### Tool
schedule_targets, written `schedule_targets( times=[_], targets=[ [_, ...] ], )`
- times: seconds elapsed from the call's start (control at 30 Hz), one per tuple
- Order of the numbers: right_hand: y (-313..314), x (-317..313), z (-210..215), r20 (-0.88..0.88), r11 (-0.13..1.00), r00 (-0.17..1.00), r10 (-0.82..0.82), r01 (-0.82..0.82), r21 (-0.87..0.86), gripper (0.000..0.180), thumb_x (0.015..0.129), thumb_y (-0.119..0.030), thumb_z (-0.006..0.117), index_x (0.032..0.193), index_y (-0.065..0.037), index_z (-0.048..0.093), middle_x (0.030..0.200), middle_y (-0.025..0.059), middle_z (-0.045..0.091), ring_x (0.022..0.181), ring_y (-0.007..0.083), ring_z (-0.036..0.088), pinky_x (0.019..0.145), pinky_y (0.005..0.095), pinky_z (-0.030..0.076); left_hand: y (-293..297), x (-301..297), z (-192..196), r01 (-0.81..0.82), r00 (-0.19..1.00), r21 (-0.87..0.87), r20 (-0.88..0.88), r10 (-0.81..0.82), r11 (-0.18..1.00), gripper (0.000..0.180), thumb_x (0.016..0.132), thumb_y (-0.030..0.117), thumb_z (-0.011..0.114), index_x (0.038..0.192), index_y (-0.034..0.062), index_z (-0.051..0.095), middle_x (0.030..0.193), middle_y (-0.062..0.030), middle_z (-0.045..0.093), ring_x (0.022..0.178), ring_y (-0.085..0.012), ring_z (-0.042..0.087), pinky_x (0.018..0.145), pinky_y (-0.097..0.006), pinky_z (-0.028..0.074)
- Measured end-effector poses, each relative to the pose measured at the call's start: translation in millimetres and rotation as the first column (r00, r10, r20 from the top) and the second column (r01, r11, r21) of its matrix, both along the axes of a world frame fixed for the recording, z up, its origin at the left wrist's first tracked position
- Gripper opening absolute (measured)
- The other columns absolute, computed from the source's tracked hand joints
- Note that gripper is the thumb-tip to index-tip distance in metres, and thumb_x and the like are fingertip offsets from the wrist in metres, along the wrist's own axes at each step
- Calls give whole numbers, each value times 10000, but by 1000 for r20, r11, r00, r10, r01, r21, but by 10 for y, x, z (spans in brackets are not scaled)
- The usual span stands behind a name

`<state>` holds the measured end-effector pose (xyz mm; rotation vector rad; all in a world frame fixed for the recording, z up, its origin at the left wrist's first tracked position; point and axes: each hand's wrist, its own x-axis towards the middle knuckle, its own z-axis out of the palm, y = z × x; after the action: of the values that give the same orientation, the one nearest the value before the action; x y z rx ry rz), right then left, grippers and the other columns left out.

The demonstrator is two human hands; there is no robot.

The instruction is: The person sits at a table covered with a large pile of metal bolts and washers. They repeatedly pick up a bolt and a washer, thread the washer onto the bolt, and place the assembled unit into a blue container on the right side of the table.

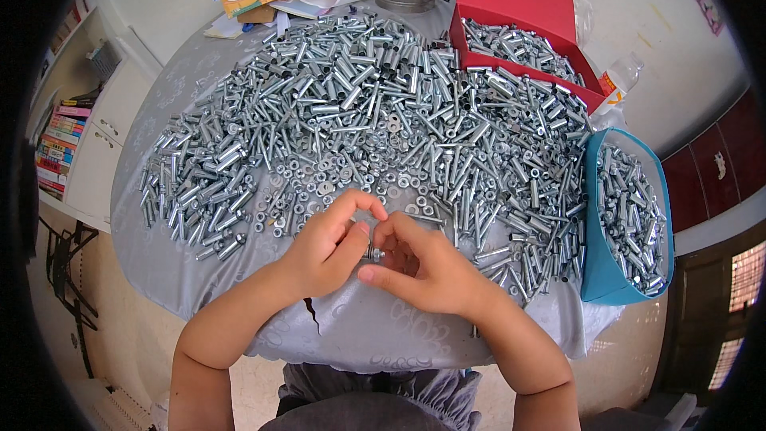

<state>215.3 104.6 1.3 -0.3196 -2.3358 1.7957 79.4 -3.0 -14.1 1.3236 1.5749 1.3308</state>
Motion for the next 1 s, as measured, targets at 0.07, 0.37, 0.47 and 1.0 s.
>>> schedule_targets(
  times=[0.07, 0.37, 0.47, 1.0],
  targets=[
    [3, -2, -12, -18, 1000, 1000, 2, -1, 32, 236, 852, -222, 562, 750, -13, 523, 576, 6, 455, 500, 72, 377, 449, 251, 313, 1, -1, 19, -4, 1000, -18, -7, 4, 1000, 192, 859, 29, 360, 1030, 43, 448, 559, 54, 400, 471, -7, 328, 440, -196, 265],
    [52, 3, -50, -96, 997, 995, 32, -25, 76, 233, 849, -189, 561, 728, 6, 527, 620, 56, 495, 515, 85, 432, 467, 264, 336, 11, -10, -47, 6, 1000, 19, 23, -6, 1000, 170, 869, 32, 367, 1021, 42, 443, 599, 48, 423, 471, 3, 340, 436, -181, 267],
    [152, 25, -153, -115, 989, 984, 134, -126, 78, 200, 851, -184, 557, 767, -4, 543, 633, 51, 494, 545, 96, 442, 495, 260, 352, 4, -6, 60, 29, 1000, -39, -5, -29, 999, 164, 870, 31, 369, 1017, 41, 441, 616, 39, 438, 489, 7, 356, 447, -175, 283],
    [6, -2, 2, -87, 991, 996, 17, -5, 132, 249, 852, -206, 564, 730, 8, 526, 599, 38, 472, 537, 92, 410, 474, 251, 339, 5, -1, 7, 20, 998, -14, 53, -20, 1000, 165, 870, 30, 369, 1020, 42, 435, 557, 62, 400, 468, 1, 329, 433, -191, 260]
  ],
)
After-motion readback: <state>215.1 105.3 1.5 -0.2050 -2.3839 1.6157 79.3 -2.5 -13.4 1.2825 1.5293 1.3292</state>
